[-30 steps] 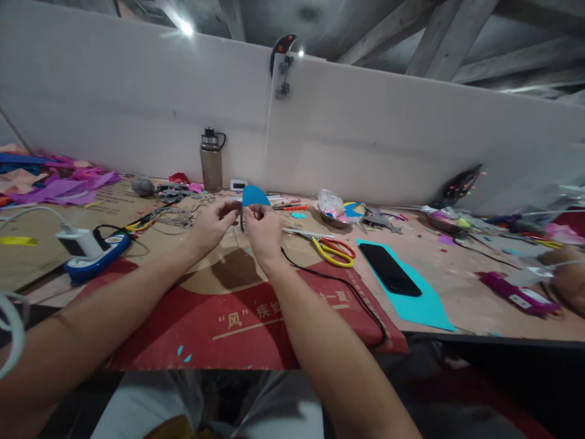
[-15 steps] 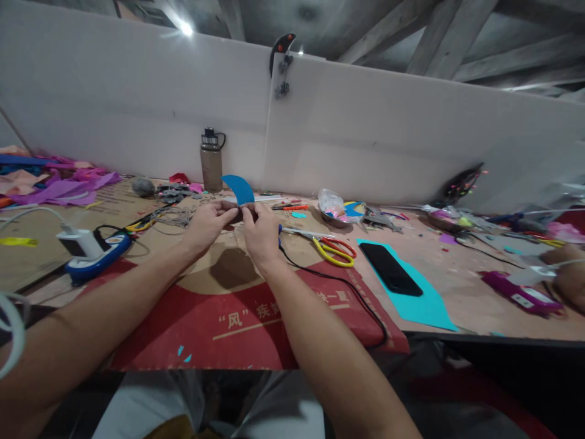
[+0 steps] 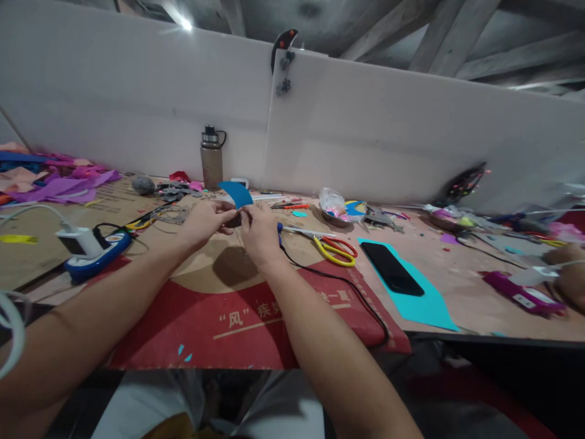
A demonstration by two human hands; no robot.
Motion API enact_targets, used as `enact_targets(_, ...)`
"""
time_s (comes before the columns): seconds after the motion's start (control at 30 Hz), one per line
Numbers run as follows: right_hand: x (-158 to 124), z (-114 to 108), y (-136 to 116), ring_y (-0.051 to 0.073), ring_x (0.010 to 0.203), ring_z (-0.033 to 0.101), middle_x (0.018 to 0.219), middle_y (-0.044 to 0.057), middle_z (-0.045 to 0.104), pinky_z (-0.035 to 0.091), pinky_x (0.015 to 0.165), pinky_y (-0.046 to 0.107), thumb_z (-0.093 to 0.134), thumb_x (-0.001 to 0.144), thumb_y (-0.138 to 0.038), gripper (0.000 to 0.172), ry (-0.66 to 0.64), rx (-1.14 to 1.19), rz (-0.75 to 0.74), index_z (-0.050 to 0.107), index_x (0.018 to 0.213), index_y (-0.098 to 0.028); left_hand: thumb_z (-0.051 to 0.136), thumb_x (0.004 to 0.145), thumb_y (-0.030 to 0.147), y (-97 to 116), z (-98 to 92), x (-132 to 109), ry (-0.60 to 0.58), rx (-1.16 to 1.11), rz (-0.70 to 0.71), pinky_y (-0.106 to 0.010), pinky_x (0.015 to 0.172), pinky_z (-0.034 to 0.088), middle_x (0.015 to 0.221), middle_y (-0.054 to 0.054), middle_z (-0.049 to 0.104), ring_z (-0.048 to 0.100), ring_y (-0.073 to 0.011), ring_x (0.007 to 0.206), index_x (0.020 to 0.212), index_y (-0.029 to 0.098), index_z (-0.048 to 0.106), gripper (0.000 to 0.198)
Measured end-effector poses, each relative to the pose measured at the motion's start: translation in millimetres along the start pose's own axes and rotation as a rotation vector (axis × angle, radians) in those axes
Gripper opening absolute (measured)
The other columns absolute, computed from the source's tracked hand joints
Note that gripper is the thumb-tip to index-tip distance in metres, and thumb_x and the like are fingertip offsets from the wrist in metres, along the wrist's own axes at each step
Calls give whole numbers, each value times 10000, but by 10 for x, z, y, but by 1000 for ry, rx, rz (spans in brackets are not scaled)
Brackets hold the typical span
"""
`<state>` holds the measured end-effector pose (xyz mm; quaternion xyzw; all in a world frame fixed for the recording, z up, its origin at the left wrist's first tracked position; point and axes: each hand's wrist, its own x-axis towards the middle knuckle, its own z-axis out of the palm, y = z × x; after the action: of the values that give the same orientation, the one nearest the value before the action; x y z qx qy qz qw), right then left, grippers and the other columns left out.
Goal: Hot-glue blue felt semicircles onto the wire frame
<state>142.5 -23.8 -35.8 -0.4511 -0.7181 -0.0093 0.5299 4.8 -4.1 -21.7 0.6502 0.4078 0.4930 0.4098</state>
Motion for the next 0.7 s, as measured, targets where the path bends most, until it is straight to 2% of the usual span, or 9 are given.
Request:
enact_targets(0.07,-3,-4,6,174,802,527,836,64,565,412,760,321,433,853,-197,224,-14,-7,-11,656,860,-179,648,705,280,-10,9,-4,-24,-112,-86,-301,643,550,789,-65,657,624,-146,694,762,119,644,171)
enact_targets(0.13,-4,-8,12,174,810,526,842,64,564,411,766,321,425,855,-189,230,-20,-12,-9,655,856,-183,653,706,274,-24,16,-6,-41,-169,-112,-310,661,557,796,-71,650,625,-147,722,758,113,627,171)
enact_targets(0.43,-4,1,18,172,816,518,844,60,553,410,761,316,425,848,-190,204,-16,7,8,629,841,-182,650,709,262,-46,32,-20,-33,-186,-82,-380,631,579,816,-54,605,606,-156,740,769,125,582,164)
enact_targets(0.7,-6,-6,15,180,838,515,872,64,556,405,778,327,418,849,-186,205,-32,34,7,622,866,-194,674,694,244,-65,31,-4,-10,-250,-86,-337,658,566,766,-39,603,603,-132,707,762,126,584,163)
